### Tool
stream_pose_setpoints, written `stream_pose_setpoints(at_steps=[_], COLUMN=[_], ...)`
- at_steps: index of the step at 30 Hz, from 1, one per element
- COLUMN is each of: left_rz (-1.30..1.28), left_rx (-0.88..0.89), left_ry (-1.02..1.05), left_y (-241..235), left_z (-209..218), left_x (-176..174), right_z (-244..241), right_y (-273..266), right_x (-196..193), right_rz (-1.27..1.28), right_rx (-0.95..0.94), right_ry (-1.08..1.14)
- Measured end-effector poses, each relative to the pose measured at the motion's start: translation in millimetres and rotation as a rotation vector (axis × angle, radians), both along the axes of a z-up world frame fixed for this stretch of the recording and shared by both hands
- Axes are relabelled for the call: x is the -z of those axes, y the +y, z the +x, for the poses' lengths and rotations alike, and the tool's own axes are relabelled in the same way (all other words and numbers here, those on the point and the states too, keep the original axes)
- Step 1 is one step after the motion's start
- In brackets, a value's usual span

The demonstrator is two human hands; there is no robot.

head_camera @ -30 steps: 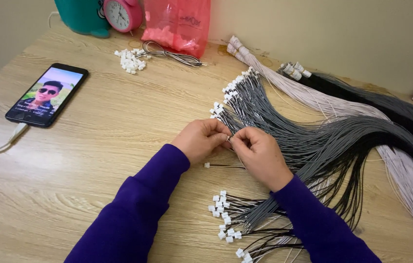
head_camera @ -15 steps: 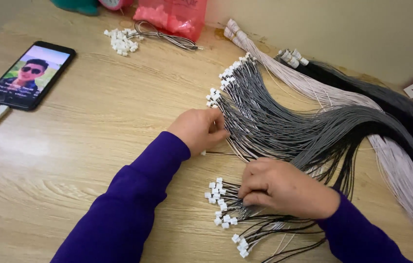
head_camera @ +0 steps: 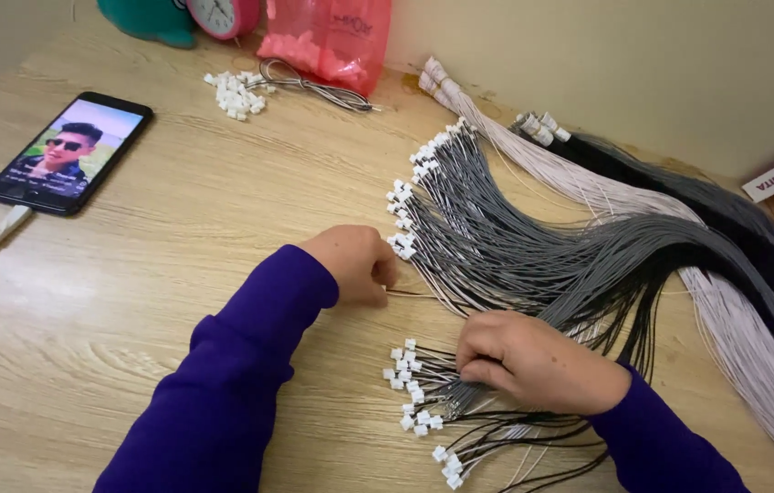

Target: The person assembles LED wire strands by inserting the wire ends into small white plastic connectors. The hands repeatedly pick up a wire and a connector, fit them together, and place the completed unit on the table. A smartphone playing a video is visible on the left side of the workspace.

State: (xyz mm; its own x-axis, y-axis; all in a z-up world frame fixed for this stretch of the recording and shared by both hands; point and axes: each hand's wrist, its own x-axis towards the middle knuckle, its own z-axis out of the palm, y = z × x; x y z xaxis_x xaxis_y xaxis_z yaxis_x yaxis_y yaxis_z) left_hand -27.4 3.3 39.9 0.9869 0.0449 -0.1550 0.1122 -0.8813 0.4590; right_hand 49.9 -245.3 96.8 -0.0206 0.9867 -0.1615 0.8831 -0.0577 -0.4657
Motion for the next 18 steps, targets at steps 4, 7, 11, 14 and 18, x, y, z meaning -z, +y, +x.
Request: stream_pose_setpoints(at_steps=[4, 7, 11, 14, 18], left_rz=[-0.013, -0.114, -0.419, -0.670, -0.973], left_rx=[-0.045, -0.050, -0.171, -0.219, -0.212], left_ry=[0.040, 0.007, 0.050, 0.033, -0.068], left_y=[-0.6, -1.6, -7.5, -6.0, -1.7], left_z=[-4.9, -10.5, -19.4, -15.0, -3.7], left_x=[-8.7, -19.5, -40.7, -32.1, -4.8], right_z=[2.8, 6.7, 3.2, 4.7, 9.7], right_y=[0.1, -2.5, 0.8, -1.7, -6.1], right_x=[-3.9, -2.4, -6.2, -5.2, -2.8], right_rz=[0.076, 0.042, 0.031, 0.042, 0.044], right_rx=[-0.057, -0.049, -0.052, -0.057, -0.073], right_ry=[-0.038, -0.122, -0.056, -0.041, -0.063])
